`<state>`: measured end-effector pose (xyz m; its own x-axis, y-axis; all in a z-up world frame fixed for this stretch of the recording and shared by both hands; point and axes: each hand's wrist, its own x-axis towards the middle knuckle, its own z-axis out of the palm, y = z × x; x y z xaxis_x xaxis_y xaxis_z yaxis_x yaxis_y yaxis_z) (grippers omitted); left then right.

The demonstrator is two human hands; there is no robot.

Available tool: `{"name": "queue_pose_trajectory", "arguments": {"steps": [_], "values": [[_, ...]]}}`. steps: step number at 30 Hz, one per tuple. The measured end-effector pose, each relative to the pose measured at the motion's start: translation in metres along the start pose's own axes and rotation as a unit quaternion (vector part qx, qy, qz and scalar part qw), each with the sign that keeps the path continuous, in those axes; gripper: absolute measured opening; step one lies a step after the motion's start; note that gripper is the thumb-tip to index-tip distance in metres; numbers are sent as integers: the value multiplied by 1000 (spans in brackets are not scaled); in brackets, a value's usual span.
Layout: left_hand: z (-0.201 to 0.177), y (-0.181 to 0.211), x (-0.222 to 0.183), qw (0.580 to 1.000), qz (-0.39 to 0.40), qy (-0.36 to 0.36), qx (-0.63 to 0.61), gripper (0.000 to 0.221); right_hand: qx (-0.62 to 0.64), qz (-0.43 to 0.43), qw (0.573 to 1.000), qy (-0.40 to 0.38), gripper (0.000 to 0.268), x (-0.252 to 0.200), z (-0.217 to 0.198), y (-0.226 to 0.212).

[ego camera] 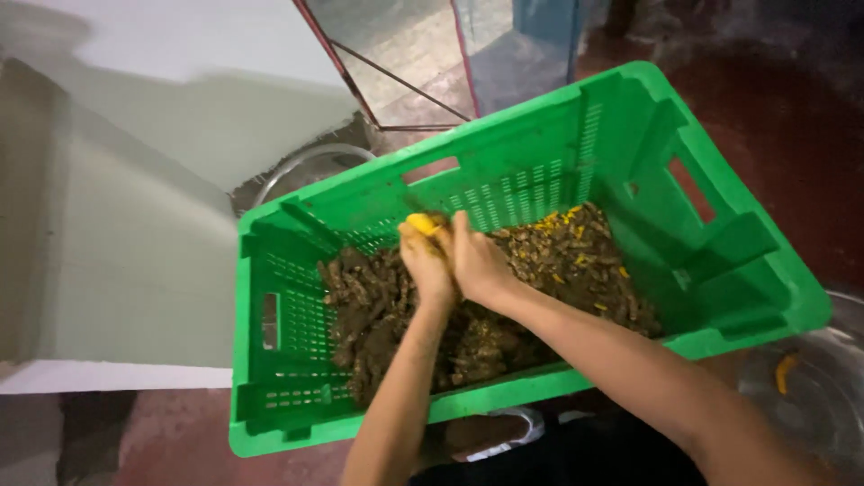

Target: Peeling turmeric roots using a small knife inside a green plastic crate

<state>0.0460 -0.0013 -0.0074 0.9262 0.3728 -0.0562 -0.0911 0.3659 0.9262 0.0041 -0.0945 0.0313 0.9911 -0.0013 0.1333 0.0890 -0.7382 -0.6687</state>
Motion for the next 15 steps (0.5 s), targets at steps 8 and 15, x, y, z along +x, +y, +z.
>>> {"name": "queue_pose_trajectory", "arguments": {"steps": [8,15], "values": [[30,83,-33,990,-136,-17,-40,45,-68,-79,992,66,70,2,-42,-18],[10,43,18,973,-201,-49,-104,60,-39,-175,981,71,64,2,-48,-21]]}}
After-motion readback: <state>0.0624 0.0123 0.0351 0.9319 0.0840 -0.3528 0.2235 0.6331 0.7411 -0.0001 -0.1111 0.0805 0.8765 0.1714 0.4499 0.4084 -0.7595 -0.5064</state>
